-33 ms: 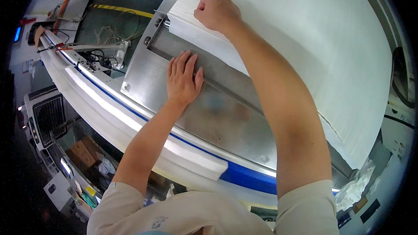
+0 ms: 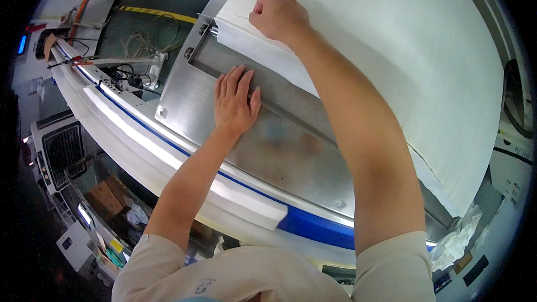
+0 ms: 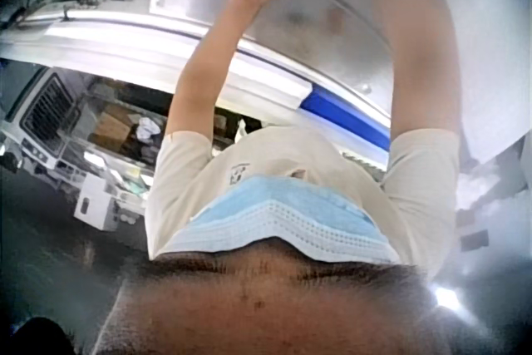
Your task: The person repeatedly feeds large white sheets of paper into a machine by hand. They lift the paper, place it onto the machine's rollers, and push it through, repeating this action continuously.
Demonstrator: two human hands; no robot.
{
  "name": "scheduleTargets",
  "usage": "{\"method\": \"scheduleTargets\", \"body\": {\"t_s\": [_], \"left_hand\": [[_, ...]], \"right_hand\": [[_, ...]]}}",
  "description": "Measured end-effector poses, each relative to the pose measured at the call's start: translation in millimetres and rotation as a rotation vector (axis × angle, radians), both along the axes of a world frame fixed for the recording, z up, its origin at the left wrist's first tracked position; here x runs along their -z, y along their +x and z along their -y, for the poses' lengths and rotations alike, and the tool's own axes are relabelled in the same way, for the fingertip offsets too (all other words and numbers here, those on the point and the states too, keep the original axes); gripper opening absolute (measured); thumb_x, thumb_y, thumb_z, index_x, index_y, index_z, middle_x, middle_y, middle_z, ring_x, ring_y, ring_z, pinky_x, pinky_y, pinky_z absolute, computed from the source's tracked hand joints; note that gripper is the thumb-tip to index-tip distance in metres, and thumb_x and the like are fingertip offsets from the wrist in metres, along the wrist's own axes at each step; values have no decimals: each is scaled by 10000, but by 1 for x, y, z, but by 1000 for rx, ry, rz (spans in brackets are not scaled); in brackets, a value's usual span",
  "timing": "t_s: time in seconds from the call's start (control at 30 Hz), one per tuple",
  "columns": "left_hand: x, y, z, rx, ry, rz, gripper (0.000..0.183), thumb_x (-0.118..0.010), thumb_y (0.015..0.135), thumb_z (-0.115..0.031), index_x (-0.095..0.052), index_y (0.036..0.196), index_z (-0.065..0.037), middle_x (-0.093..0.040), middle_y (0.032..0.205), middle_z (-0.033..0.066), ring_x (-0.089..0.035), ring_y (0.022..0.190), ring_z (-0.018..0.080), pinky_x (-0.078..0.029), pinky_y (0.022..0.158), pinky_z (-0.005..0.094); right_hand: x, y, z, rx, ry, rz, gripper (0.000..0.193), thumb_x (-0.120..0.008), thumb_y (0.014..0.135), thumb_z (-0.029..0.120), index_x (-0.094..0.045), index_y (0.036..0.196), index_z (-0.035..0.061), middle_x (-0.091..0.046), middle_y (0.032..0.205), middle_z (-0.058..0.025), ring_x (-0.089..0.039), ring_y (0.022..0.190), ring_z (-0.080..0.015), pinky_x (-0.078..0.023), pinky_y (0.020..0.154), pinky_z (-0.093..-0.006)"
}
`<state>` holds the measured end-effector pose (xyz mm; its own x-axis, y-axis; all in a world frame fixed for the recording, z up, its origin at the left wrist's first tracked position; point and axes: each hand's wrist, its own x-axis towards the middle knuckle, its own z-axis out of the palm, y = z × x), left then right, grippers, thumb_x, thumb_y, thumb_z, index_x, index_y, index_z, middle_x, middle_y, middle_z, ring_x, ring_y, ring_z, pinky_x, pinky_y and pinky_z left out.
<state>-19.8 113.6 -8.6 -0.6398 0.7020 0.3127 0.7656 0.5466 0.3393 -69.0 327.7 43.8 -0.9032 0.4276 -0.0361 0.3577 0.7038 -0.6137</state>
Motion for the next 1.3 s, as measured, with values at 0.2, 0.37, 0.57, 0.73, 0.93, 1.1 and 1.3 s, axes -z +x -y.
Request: {"method": "scheduleTargets", "body": {"t_s": [0.2,0.37,0.57,0.73,0.93,1.1,1.3], "left_hand": [[-16,-45,-20,-48,148,-71,465,-561,812,-165,-473,1260,-76,-468,1295,139,-437,1211,304,-292,1036,451],[-22,-93,-45,37,47,-288,475,-552,814,-151,-462,1279,-121,-459,1320,97,-433,1225,282,-293,1039,437],[-12,-98,-41,45,45,-277,404,-568,811,-170,-505,1210,-147,-494,1283,55,-448,1212,257,-305,1029,425],[-12,-95,-32,27,61,-297,347,-587,800,-190,-535,1140,-142,-528,1230,42,-474,1175,249,-323,995,421],[-17,-87,-15,16,48,-318,342,-606,763,-189,-555,1098,-140,-536,1212,37,-497,1143,241,-326,983,427],[-36,-100,-8,231,-46,-353,315,-624,718,-166,-553,1023,-135,-546,1197,42,-500,1148,240,-343,982,427],[-73,-131,-11,397,-609,-202,475,-643,734,-133,-505,1188,-99,-561,1201,102,-510,1158,260,-343,1013,447]], "right_hand": [[-6,0,-2,71,-10,48,217,-623,753,303,-682,817,103,-679,769,-26,-633,734,-197,-500,686,-329],[-7,-3,-3,90,-52,74,223,-632,734,309,-693,815,110,-680,765,-28,-636,733,-197,-500,686,-325],[-7,-3,-5,101,-76,99,199,-607,713,289,-706,810,147,-687,822,-73,-644,818,-276,-514,728,-382],[-5,-2,-6,95,-43,13,188,-609,715,283,-712,789,145,-689,812,-73,-648,810,-275,-517,729,-381],[-10,-3,-4,81,-99,78,193,-602,730,275,-710,805,134,-686,822,-93,-645,807,-294,-516,738,-397],[-16,48,20,-17,-206,-140,232,-568,808,299,-664,811,89,-670,815,-129,-627,779,-350,-506,714,-442],[-5,228,9,291,291,151,325,-490,910,342,-669,827,83,-674,855,-103,-627,763,-314,-490,713,-409]]}}
